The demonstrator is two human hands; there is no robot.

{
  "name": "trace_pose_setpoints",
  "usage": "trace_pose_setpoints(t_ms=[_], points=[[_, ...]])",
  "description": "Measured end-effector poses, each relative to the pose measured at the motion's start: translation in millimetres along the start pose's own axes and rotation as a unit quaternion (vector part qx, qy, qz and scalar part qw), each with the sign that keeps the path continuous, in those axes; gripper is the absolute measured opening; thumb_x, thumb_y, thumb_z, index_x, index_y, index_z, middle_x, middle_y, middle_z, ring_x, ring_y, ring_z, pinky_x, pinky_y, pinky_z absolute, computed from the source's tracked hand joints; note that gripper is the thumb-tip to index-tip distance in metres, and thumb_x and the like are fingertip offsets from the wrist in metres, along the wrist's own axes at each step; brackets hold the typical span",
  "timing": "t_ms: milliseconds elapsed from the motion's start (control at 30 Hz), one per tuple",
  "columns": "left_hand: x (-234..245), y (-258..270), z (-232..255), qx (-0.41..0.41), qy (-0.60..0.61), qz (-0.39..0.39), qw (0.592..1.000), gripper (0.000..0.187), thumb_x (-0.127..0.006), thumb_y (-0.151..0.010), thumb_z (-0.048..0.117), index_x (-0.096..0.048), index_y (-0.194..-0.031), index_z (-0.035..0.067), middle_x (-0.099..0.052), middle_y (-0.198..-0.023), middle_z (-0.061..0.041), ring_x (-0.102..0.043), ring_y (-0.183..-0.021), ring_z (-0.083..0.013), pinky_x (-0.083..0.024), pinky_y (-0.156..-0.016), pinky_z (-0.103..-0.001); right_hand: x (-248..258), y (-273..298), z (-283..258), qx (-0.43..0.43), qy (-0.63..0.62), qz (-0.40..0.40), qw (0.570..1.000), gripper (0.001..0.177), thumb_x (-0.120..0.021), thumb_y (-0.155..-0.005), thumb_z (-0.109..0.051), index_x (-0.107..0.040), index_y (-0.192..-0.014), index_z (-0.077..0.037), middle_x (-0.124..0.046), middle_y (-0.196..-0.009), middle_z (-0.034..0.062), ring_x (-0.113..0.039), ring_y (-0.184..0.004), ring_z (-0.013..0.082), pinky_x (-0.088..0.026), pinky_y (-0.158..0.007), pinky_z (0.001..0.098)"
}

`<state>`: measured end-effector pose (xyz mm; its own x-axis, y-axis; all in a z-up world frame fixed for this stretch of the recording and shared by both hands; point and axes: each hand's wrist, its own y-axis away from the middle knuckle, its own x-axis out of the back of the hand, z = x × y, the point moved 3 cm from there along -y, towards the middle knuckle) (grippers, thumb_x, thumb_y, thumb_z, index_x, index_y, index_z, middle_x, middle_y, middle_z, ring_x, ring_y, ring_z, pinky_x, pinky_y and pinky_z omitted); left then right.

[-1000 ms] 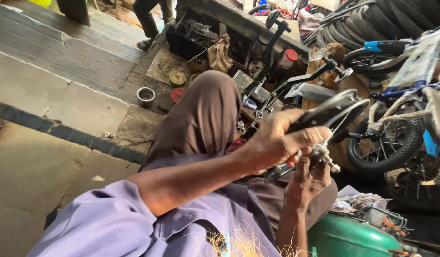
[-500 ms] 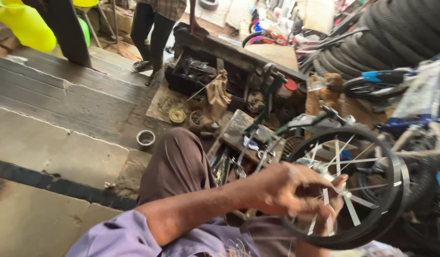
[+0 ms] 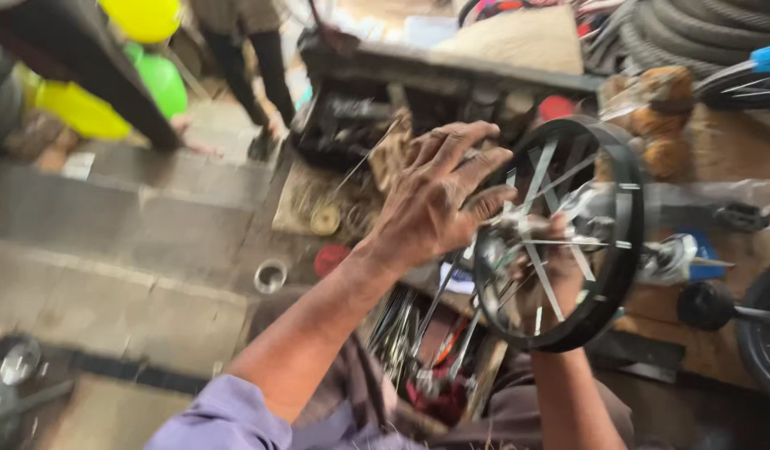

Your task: The person sits on the floor in a workshop and works on a bicycle wheel mounted on a truing stand. They use a spoke wrench to tighten and loosen the nipples on the wheel spokes, rotating the wheel periodically to check alignment.

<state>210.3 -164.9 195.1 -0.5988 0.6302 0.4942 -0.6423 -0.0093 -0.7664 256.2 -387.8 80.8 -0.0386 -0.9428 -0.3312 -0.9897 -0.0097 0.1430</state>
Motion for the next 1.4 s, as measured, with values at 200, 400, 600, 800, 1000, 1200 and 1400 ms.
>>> trace_pose_setpoints(t_ms=[200, 400, 600, 800, 1000, 1200, 1400], points=[[-54, -31, -32, 0.053, -0.047, -0.265, 0.962, 0.036, -0.054, -0.103, 0.040, -0.071, -0.123, 0.015, -0.067, -0.128, -0.008, -0.062, -0.118, -0.0256, -0.031, -0.117, -0.052, -22, -37, -10, -0.009, 0.028, 0.000, 1.000, 0.049, -0.064, -0.099, -0.056, -0.069, -0.104, -0.007, -0.058, -0.075, -0.0014, -0.049, -0.053, 0.0041, -0.040, -0.044, 0.0198], [-63, -16, -38, 0.033, -0.074, -0.318, 0.945, 0.037, -0.054, -0.103, 0.043, -0.071, -0.122, 0.017, -0.065, -0.118, -0.008, -0.061, -0.117, -0.0229, -0.018, -0.121, -0.053, -30, -41, -6, -0.013, 0.031, -0.015, 0.999, 0.043, -0.062, -0.097, -0.056, -0.066, -0.102, -0.013, -0.060, -0.075, -0.0032, -0.047, -0.050, 0.0033, -0.036, -0.040, 0.0191], [-56, -12, -36, 0.038, -0.075, -0.341, 0.936, 0.033, -0.057, -0.098, 0.046, -0.075, -0.117, 0.025, -0.056, -0.132, -0.006, -0.048, -0.131, -0.0223, -0.004, -0.124, -0.052, -28, -22, -16, 0.060, 0.080, 0.031, 0.994, 0.036, -0.066, -0.100, -0.051, -0.064, -0.100, -0.015, -0.061, -0.077, -0.0036, -0.046, -0.050, 0.0031, -0.035, -0.041, 0.0189], [-59, -14, -42, 0.092, -0.093, -0.381, 0.915, 0.032, -0.059, -0.098, 0.049, -0.074, -0.117, 0.028, -0.048, -0.142, -0.006, -0.032, -0.140, -0.0266, 0.000, -0.122, -0.051, -39, -15, -26, 0.028, 0.049, 0.032, 0.998, 0.035, -0.066, -0.099, -0.047, -0.063, -0.095, -0.012, -0.060, -0.071, 0.0008, -0.047, -0.046, 0.0068, -0.034, -0.038, 0.0206], [-67, -3, -47, 0.016, -0.098, -0.314, 0.944, 0.028, -0.062, -0.100, 0.041, -0.074, -0.119, 0.024, -0.054, -0.139, -0.008, -0.042, -0.140, -0.0241, -0.004, -0.124, -0.054, 0, -34, 6, 0.025, 0.022, 0.008, 0.999, 0.021, -0.068, -0.093, -0.030, -0.062, -0.100, -0.011, -0.060, -0.071, 0.0005, -0.056, -0.051, 0.0102, -0.042, -0.041, 0.0258], [-53, -10, -39, 0.003, -0.082, -0.258, 0.963, 0.048, -0.080, -0.081, 0.034, -0.067, -0.125, 0.017, -0.061, -0.122, -0.011, -0.047, -0.131, -0.0336, -0.013, -0.116, -0.055, 14, -60, 48, 0.075, 0.154, 0.112, 0.979, 0.018, -0.071, -0.099, -0.023, -0.066, -0.099, -0.005, -0.065, -0.078, 0.0044, -0.056, -0.064, 0.0082, -0.047, -0.051, 0.0271], [-46, -2, -44, -0.017, -0.065, -0.216, 0.974, 0.041, -0.081, -0.087, 0.018, -0.066, -0.126, 0.017, -0.065, -0.121, -0.005, -0.058, -0.125, -0.0264, -0.019, -0.121, -0.051, 9, -78, 73, 0.043, 0.055, 0.083, 0.994, 0.031, -0.070, -0.102, -0.025, -0.063, -0.090, 0.002, -0.065, -0.077, 0.0069, -0.060, -0.059, 0.0125, -0.046, -0.046, 0.0277]])
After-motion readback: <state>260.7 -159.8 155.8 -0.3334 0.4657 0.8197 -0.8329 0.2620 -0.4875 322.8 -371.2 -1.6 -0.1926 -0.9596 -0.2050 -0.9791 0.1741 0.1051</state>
